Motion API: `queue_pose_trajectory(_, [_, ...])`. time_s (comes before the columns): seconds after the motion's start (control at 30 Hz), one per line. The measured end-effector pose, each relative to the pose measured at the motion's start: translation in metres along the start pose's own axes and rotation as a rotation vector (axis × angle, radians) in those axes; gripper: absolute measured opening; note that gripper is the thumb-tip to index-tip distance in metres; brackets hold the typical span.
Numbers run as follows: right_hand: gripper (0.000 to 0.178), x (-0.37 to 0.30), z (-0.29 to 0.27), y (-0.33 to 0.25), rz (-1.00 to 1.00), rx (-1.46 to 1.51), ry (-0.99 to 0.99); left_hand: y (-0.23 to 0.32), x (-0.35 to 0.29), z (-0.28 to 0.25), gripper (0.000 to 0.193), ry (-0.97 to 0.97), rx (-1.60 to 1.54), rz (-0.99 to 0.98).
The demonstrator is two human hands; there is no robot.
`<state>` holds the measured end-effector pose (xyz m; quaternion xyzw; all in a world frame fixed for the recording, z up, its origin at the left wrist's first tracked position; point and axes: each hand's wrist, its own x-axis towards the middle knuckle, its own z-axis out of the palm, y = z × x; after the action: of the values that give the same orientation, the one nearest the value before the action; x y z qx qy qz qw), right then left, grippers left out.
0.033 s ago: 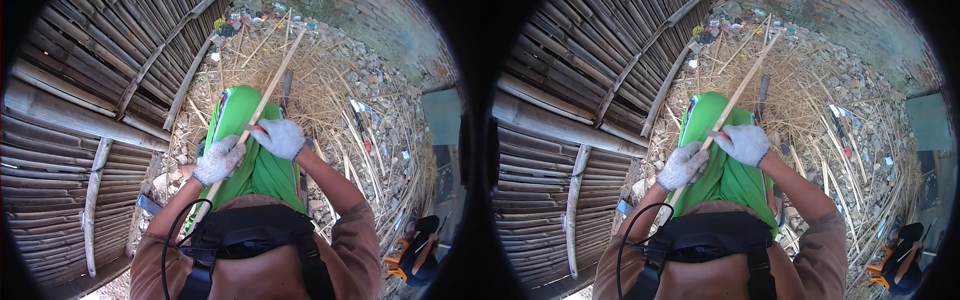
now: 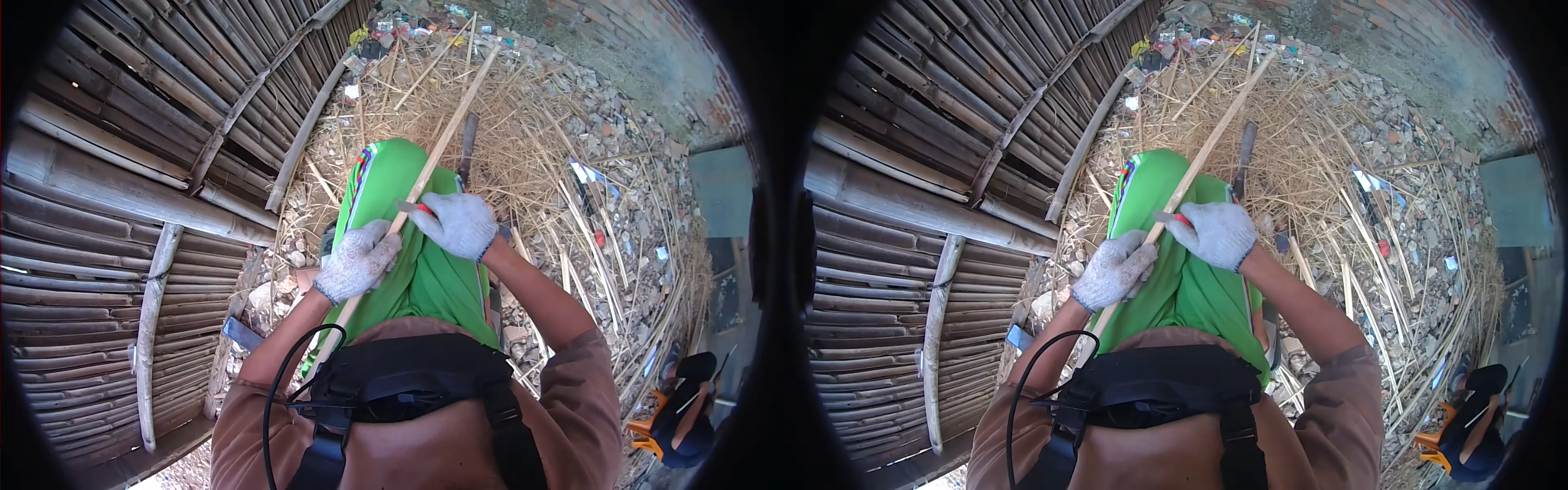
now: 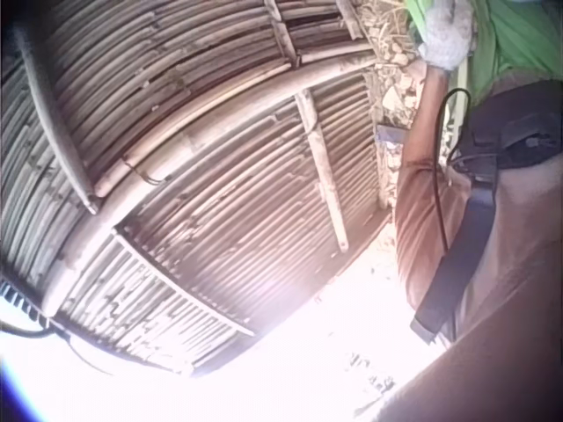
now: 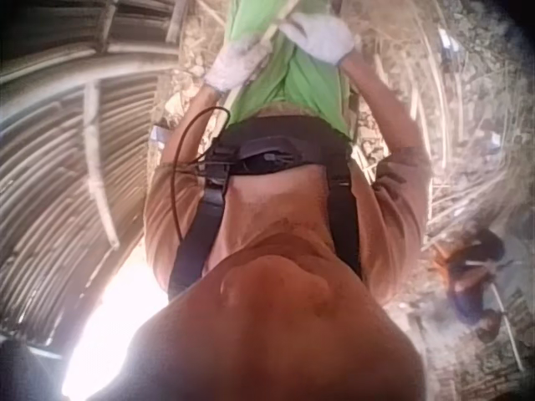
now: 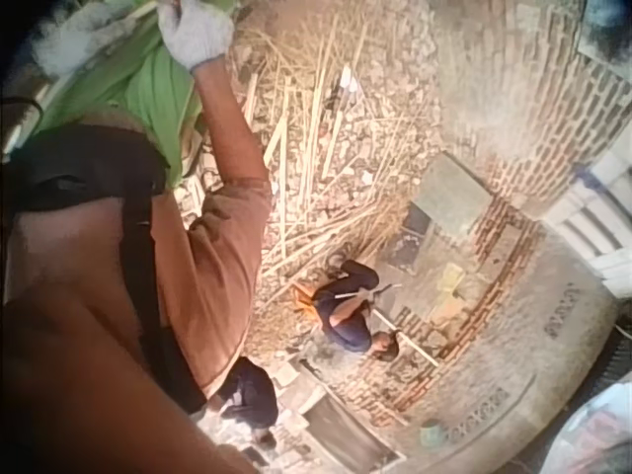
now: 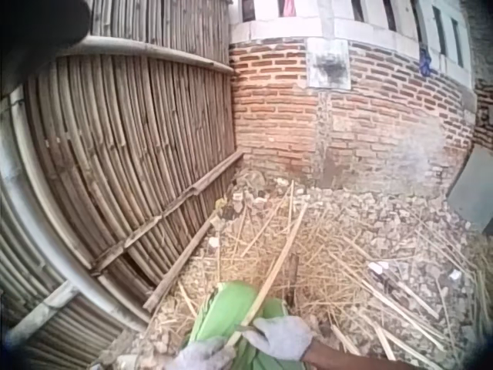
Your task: The person strips layers from a bamboo pole using a small knife and then uses a larger knife to continue the process.
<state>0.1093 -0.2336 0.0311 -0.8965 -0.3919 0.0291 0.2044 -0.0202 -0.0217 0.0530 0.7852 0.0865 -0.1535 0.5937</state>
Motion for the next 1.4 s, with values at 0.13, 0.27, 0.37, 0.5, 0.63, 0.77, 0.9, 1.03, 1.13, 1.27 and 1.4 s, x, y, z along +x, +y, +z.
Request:
queue_pose_trajectory(0.13, [0.044, 0.007, -0.001, 0.005, -0.014, -0.074, -0.039, -0.005, -0.002, -0.002, 0.029, 0.021, 0.008, 0.021])
queue_pose_trajectory(0.27, [0.072, 0.033, -0.025, 0.128, 0.579, -0.028, 0.246, 0.002, -0.029, -0.012, 0.031, -0.015, 0.062, 0.017])
queue_pose_trajectory(0.37, [0.069, 0.014, -0.073, 0.218, 0.626, -0.104, 0.420, -0.003, -0.043, -0.019, 0.032, 0.043, -0.016, 0.072])
queue_pose_trajectory(0.5, [0.068, -0.008, -0.061, 0.164, 0.356, 0.060, 0.423, 0.006, -0.019, -0.017, 0.028, 0.070, -0.102, -0.014])
queue_pose_trajectory(0.63, [0.063, 0.006, -0.031, 0.066, 0.257, 0.281, 0.203, 0.009, 0.010, -0.008, 0.022, 0.124, 0.053, 0.074])
queue_pose_trajectory(0.77, [0.057, 0.020, 0.000, 0.033, 0.133, 0.150, 0.038, 0.022, 0.017, -0.004, 0.024, 0.089, 0.050, 0.011])
queue_pose_trajectory(0.9, [0.057, 0.018, 0.004, 0.003, 0.030, 0.119, -0.008, 0.016, 0.019, -0.004, 0.026, 0.107, 0.162, 0.052])
queue_pose_trajectory(1.03, [0.055, 0.016, 0.009, 0.012, -0.003, 0.010, 0.057, 0.004, 0.024, -0.002, 0.031, 0.188, 0.401, 0.288])
queue_pose_trajectory(1.13, [0.050, 0.024, 0.003, 0.024, -0.043, -0.049, 0.078, -0.007, 0.025, 0.000, 0.036, 0.238, 0.492, 0.388])
queue_pose_trajectory(1.27, [0.052, 0.030, 0.003, 0.027, -0.078, -0.072, 0.112, -0.005, 0.023, -0.004, 0.035, 0.249, 0.496, 0.389])
queue_pose_trajectory(1.4, [0.061, 0.054, 0.000, 0.080, 0.416, 0.057, 0.141, -0.003, 0.005, -0.017, 0.033, 0.205, 0.520, 0.257])
